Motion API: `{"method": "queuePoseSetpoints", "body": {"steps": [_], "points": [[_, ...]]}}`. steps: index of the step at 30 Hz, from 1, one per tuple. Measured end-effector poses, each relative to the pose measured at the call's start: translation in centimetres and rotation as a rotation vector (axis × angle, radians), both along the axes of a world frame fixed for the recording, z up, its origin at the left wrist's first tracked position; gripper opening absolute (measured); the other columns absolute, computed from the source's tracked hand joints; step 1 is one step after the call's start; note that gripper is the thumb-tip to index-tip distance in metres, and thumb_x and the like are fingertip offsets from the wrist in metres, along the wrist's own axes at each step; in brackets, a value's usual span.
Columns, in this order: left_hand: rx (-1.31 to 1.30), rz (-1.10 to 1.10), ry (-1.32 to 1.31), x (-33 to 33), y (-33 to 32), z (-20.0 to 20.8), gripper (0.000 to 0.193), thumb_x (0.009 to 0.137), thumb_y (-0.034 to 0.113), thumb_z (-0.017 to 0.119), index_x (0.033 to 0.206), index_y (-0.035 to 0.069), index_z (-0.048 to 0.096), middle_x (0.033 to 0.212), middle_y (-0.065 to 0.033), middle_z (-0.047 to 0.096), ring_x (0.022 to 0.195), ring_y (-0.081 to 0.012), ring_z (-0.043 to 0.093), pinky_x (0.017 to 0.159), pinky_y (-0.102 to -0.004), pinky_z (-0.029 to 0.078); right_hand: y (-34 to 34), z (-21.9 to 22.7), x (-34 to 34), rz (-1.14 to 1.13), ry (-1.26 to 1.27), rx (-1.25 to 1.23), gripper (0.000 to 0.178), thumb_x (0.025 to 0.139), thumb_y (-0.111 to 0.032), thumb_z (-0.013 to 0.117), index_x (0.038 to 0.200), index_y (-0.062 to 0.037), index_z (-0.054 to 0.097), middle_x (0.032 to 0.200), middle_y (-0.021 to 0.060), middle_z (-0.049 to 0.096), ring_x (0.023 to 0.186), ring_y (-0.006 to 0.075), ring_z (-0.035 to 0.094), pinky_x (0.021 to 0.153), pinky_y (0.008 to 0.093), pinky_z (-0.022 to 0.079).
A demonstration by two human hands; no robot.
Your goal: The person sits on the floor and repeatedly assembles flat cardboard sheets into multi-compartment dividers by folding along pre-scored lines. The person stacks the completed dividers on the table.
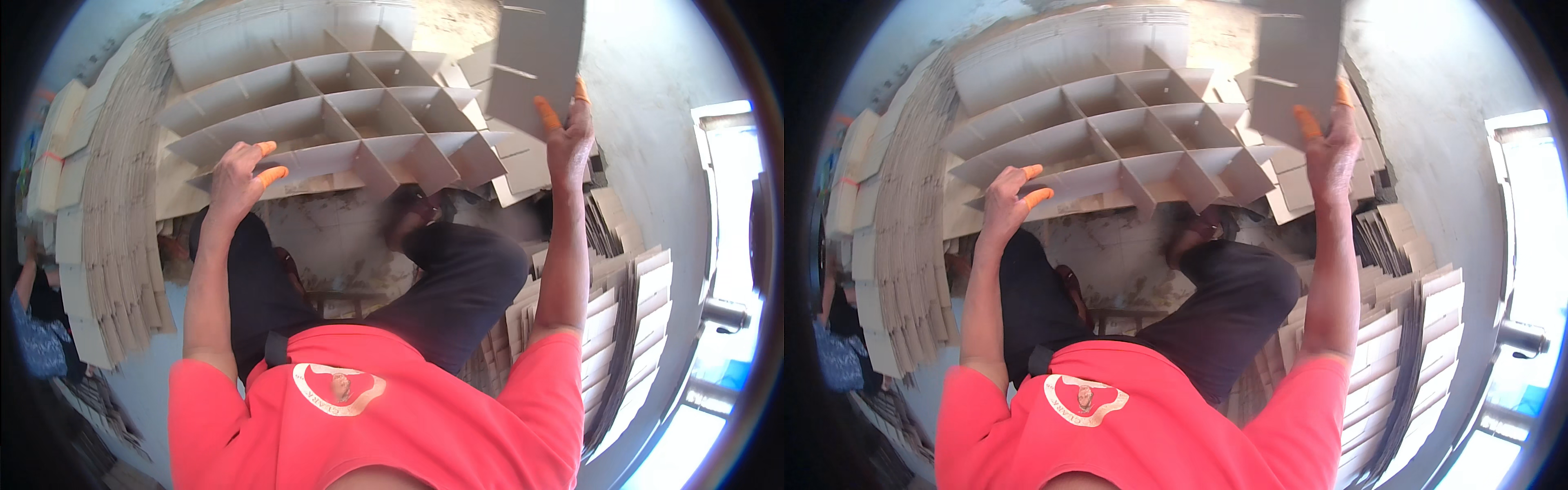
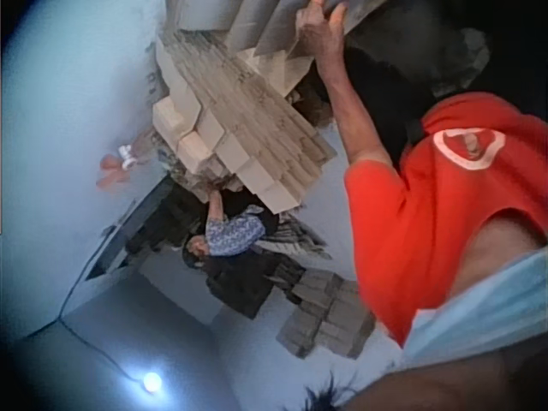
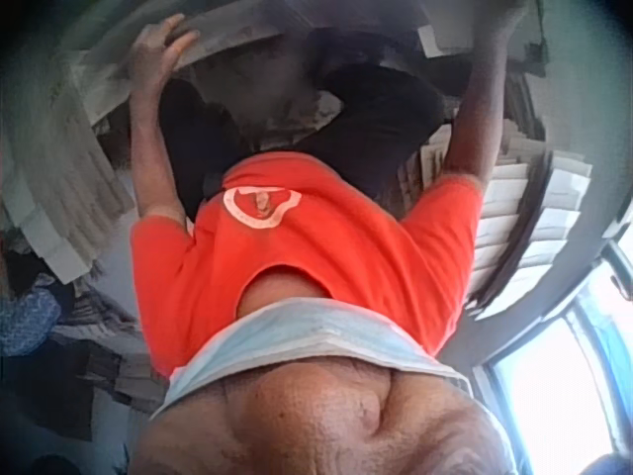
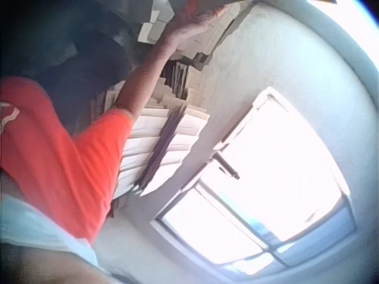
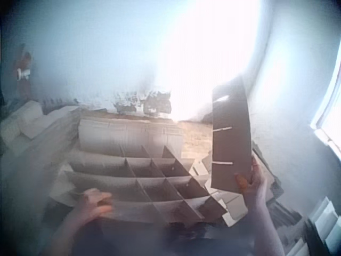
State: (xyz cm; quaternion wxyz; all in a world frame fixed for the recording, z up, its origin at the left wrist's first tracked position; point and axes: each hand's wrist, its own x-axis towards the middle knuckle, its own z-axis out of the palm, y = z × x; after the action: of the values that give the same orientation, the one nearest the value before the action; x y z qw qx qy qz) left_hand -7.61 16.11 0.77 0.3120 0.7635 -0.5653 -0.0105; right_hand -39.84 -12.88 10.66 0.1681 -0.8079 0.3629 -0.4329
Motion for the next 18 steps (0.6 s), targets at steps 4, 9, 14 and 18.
{"method": "queuePoseSetpoints", "body": {"steps": [4,9,14,18], "points": [[-0.016,0.018,-0.006,1.0,1.0,-0.7,0.036,0.070,0.018,0.077,0.102,0.005,0.067,0.083,-0.0109,0.063,0.081,-0.0283,0.060,0.073,-0.0384,0.047,6.8,1.8,6.1,0.378,0.075,0.204,0.070,0.079,-0.001,0.070,0.142,-0.0048,0.039,0.108,0.0147,0.067,0.097,0.0143,0.063,0.083,0.0286,0.051],[-0.030,0.016,0.055,1.6,1.5,-1.4,0.021,0.073,0.017,0.073,0.091,0.006,0.067,0.072,-0.0113,0.058,0.073,-0.0304,0.058,0.066,-0.0418,0.046,12.4,0.9,11.4,0.567,0.196,0.355,0.068,0.080,0.001,0.067,0.142,-0.0074,0.040,0.107,0.0110,0.067,0.093,0.0119,0.061,0.087,0.0262,0.048],[-0.066,-0.001,0.013,1.7,1.3,-1.8,0.016,0.075,0.013,0.071,0.087,0.003,0.069,0.070,-0.0125,0.058,0.068,-0.0287,0.055,0.061,-0.0406,0.045,13.9,-0.9,14.3,0.666,0.211,0.270,0.060,0.077,0.004,0.061,0.135,0.0009,0.044,0.078,0.0264,0.062,0.075,0.0426,0.061,0.068,0.0381,0.049],[-0.096,-0.042,0.029,1.6,1.2,-1.6,0.013,0.075,0.014,0.069,0.084,0.004,0.066,0.071,-0.0147,0.058,0.072,-0.0336,0.057,0.063,-0.0444,0.045,14.4,-1.0,15.5,0.685,0.266,0.279,0.060,0.077,0.003,0.061,0.134,0.0026,0.043,0.078,0.0281,0.060,0.075,0.0434,0.060,0.068,0.0405,0.049]]}}
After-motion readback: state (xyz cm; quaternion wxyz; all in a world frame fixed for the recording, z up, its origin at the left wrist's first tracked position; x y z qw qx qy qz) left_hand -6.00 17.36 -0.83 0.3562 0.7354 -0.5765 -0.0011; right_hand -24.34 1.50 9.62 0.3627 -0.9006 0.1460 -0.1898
